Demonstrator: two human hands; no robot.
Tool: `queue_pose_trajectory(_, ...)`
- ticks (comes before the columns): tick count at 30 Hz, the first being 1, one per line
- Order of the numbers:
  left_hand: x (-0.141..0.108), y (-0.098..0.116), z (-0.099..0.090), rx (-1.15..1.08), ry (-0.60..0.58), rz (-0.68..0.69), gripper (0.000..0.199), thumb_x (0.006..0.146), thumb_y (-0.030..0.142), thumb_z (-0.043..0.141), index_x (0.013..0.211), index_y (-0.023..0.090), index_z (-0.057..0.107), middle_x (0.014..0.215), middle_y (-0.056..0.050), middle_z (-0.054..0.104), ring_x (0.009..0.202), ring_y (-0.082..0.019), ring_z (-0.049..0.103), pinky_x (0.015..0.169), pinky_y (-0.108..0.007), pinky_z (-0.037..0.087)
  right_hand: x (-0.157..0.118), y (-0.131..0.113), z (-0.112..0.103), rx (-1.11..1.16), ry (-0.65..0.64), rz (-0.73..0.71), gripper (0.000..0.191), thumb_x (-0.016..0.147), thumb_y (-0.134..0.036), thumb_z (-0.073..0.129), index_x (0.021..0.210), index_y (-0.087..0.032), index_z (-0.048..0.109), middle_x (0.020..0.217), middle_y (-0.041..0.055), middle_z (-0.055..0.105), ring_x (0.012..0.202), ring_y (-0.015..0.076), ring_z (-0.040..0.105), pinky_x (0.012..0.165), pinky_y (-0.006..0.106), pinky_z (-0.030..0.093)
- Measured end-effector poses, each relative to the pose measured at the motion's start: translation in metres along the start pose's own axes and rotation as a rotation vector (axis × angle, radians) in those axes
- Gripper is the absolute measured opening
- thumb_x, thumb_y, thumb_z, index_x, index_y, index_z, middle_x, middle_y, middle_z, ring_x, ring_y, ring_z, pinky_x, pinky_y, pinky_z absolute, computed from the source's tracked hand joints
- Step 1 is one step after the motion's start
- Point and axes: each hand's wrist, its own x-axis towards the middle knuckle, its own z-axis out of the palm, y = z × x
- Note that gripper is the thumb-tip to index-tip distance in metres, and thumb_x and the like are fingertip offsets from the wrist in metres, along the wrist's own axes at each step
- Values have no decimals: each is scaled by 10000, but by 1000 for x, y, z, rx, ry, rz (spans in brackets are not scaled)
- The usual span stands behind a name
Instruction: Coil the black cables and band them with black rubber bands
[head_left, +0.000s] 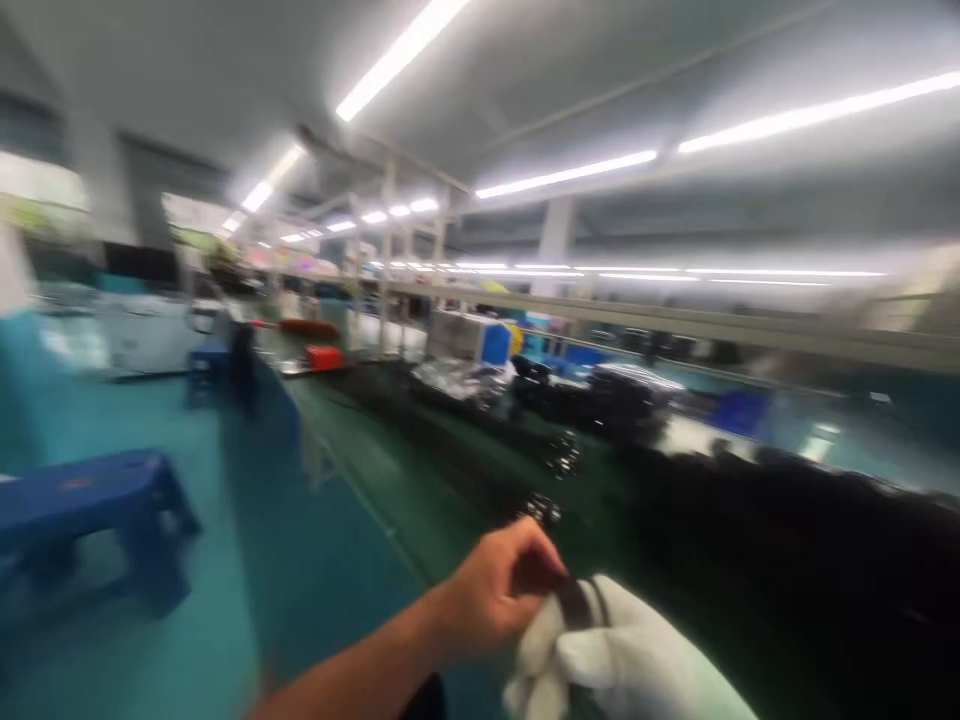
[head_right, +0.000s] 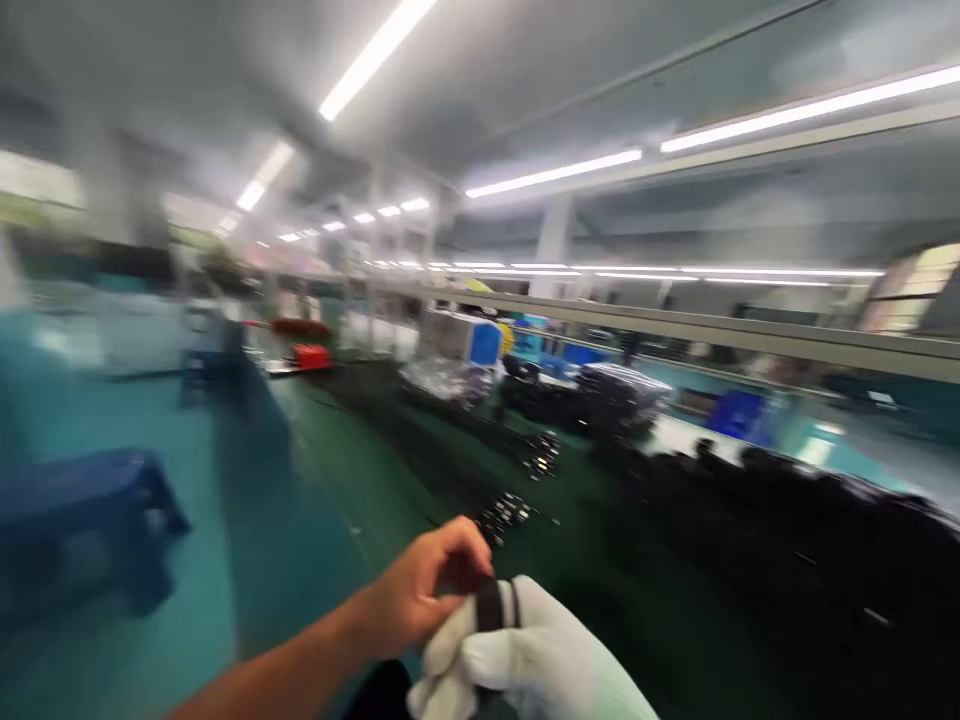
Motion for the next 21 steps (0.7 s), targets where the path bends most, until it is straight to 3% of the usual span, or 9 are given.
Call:
queue_pose_trajectory(2,4,0,-3,-5,-8,36,138,744,195,661,831,139,570,818,-14,553,723,-106,516,651,-207,434,-3,-11,0,70,-97,-49,325,791,-327,583,884,-30,677,737,149,699,850,297,650,853,482,452)
queue_pose_trajectory(4,4,-2,-1,-22,3,66,82,770,168,632,802,151,559,812,-8,553,727,-107,518,652,-207,436,-2,-19,2,67,-95,-38,310,794,-283,557,882,-15,687,754,152,706,844,278,653,878,471,436)
queue_pose_trajectory(7,2,-7,9,-7,74,165,59,781,116,602,804,166,581,802,-8,575,734,-114,543,664,-217,447,-2,-24,7,13,-12,2,279,809,-260,545,889,-37,694,766,121,708,796,228,649,862,412,449)
queue_pose_trajectory(11,1,-18,19,59,178,399,161,814,67,523,877,190,606,803,-23,599,753,-128,572,670,-230,465,-6,-24,9,-77,74,73,277,822,-301,564,887,-65,694,791,104,695,731,197,637,766,342,476)
queue_pose_trajectory(14,3,-19,17,99,203,456,201,830,54,484,910,200,596,797,-25,595,757,-127,572,669,-223,471,-5,-25,5,-88,97,95,283,818,-318,576,878,-67,693,782,107,684,724,204,636,712,319,482)
queue_pose_trajectory(17,6,-6,9,168,101,391,226,832,63,461,984,188,573,857,-46,596,759,-131,563,672,-227,482,-4,-25,2,-78,92,109,288,798,-332,600,855,-69,702,795,112,682,761,214,630,708,311,485)
queue_pose_trajectory(21,11,14,0,254,-192,324,300,855,90,437,1118,162,563,977,-92,608,834,-148,585,735,-239,500,-10,-25,1,-108,130,139,244,745,-321,673,822,-93,710,797,80,672,718,172,599,655,257,478)
